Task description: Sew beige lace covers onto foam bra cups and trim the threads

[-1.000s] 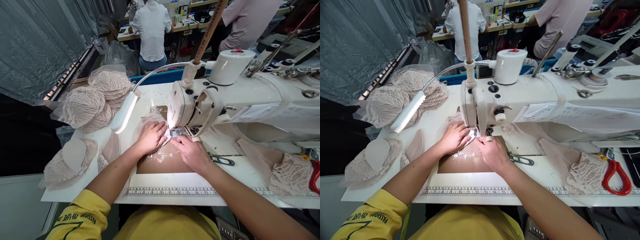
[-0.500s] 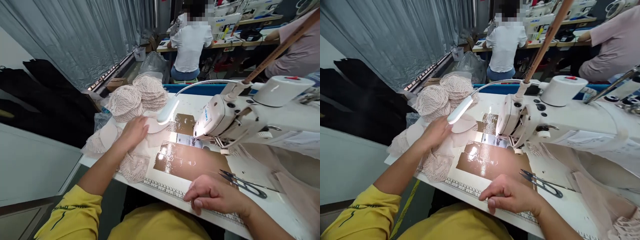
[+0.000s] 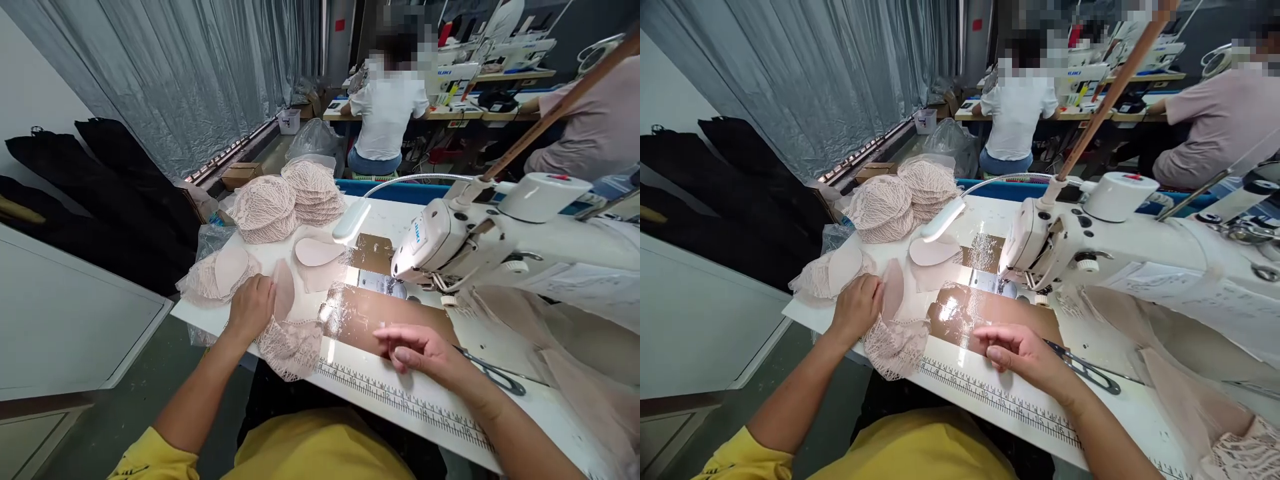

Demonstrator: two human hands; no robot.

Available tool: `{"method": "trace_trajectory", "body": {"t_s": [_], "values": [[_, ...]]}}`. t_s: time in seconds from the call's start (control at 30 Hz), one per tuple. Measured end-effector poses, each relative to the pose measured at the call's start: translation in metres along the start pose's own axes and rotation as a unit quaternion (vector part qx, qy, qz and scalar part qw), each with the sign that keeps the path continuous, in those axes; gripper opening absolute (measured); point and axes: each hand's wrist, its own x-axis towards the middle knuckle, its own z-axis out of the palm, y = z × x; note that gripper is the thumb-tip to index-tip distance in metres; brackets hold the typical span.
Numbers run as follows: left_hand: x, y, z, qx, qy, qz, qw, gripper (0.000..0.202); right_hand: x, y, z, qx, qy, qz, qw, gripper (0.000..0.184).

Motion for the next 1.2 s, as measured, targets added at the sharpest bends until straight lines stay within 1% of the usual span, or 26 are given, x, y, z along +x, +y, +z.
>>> {"method": "trace_trajectory", "body": {"t_s": [0.07, 0.1, 0.13, 0.2, 0.23, 0.3, 0.33, 0.37, 0.43, 0.5, 0.57, 0.6, 0.63, 0.7, 0.73, 0.8, 0.83, 0.87, 0.93, 1.0, 1.03, 1.07, 1.1, 1.13, 1.2], "values": [[-0.006, 0.005, -0.010, -0.033, 0.077, 0.051, 0.995, 0.018, 0.002, -0.011, 0.011, -0.034, 0.064, 0.010, 0.997, 0.055], [-0.009, 0.011, -0.015, -0.055, 0.101, 0.078, 0.990, 0.017, 0.005, -0.016, 0.019, -0.040, 0.085, 0.019, 0.995, 0.062], [-0.012, 0.019, -0.020, -0.081, 0.115, 0.102, 0.985, 0.015, 0.008, -0.022, 0.029, -0.037, 0.094, 0.026, 0.994, 0.069], [-0.017, 0.037, -0.027, -0.143, 0.117, 0.144, 0.972, 0.013, 0.018, -0.031, 0.048, -0.029, 0.096, 0.014, 0.995, 0.077], [-0.019, 0.047, -0.029, -0.176, 0.110, 0.160, 0.965, 0.012, 0.023, -0.034, 0.057, -0.012, 0.101, -0.008, 0.995, 0.076], [-0.022, 0.063, -0.030, -0.240, 0.093, 0.177, 0.950, 0.011, 0.032, -0.036, 0.071, 0.037, 0.098, -0.041, 0.994, 0.049], [-0.023, 0.070, -0.030, -0.273, 0.085, 0.176, 0.942, 0.011, 0.036, -0.035, 0.075, 0.057, 0.110, -0.040, 0.991, 0.039], [-0.024, 0.075, -0.029, -0.308, 0.076, 0.171, 0.933, 0.011, 0.037, -0.033, 0.079, 0.081, 0.122, -0.035, 0.989, 0.033], [-0.026, 0.082, -0.027, -0.384, 0.056, 0.162, 0.907, 0.011, 0.036, -0.028, 0.083, 0.148, 0.142, -0.022, 0.979, 0.030], [-0.029, 0.086, -0.025, -0.433, 0.046, 0.179, 0.882, 0.021, 0.031, -0.023, 0.086, 0.222, 0.145, -0.024, 0.964, 0.028], [-0.031, 0.090, -0.023, -0.441, 0.056, 0.206, 0.872, 0.039, 0.026, -0.018, 0.089, 0.268, 0.142, -0.041, 0.952, 0.027], [-0.031, 0.092, -0.023, -0.445, 0.061, 0.214, 0.868, 0.045, 0.024, -0.016, 0.090, 0.277, 0.143, -0.051, 0.949, 0.025], [-0.031, 0.093, -0.023, -0.459, 0.058, 0.214, 0.860, 0.045, 0.022, -0.014, 0.092, 0.279, 0.144, -0.061, 0.947, 0.024], [-0.030, 0.096, -0.025, -0.519, 0.042, 0.194, 0.831, 0.034, 0.019, -0.009, 0.093, 0.278, 0.149, -0.071, 0.946, 0.023], [-0.030, 0.096, -0.027, -0.552, 0.030, 0.174, 0.815, 0.026, 0.017, -0.007, 0.093, 0.278, 0.149, -0.069, 0.946, 0.023], [-0.028, 0.096, -0.029, -0.603, 0.005, 0.106, 0.791, 0.012, 0.014, -0.005, 0.092, 0.284, 0.146, -0.057, 0.946, 0.022], [-0.027, 0.095, -0.029, -0.621, -0.011, 0.062, 0.781, 0.011, 0.012, -0.005, 0.092, 0.295, 0.146, -0.049, 0.943, 0.022], [-0.027, 0.093, -0.029, -0.639, -0.030, 0.019, 0.769, 0.014, 0.010, -0.005, 0.092, 0.310, 0.148, -0.042, 0.938, 0.021], [-0.026, 0.086, -0.026, -0.679, -0.066, -0.056, 0.729, 0.020, 0.007, -0.008, 0.091, 0.348, 0.166, -0.035, 0.922, 0.022], [-0.026, 0.076, -0.023, -0.719, -0.077, -0.107, 0.682, 0.021, 0.003, -0.010, 0.089, 0.384, 0.191, -0.032, 0.903, 0.024], [-0.025, 0.071, -0.021, -0.733, -0.075, -0.128, 0.664, 0.021, 0.001, -0.011, 0.088, 0.398, 0.203, -0.032, 0.894, 0.025], [-0.025, 0.065, -0.021, -0.740, -0.068, -0.145, 0.654, 0.021, 0.000, -0.011, 0.087, 0.410, 0.217, -0.033, 0.885, 0.025], [-0.025, 0.061, -0.021, -0.737, -0.059, -0.159, 0.654, 0.021, -0.002, -0.011, 0.086, 0.420, 0.230, -0.035, 0.877, 0.026], [-0.026, 0.057, -0.022, -0.725, -0.052, -0.166, 0.667, 0.022, -0.003, -0.011, 0.085, 0.427, 0.244, -0.038, 0.870, 0.027], [-0.026, 0.054, -0.025, -0.684, -0.050, -0.151, 0.712, 0.024, -0.004, -0.012, 0.084, 0.436, 0.262, -0.044, 0.860, 0.027]]}}
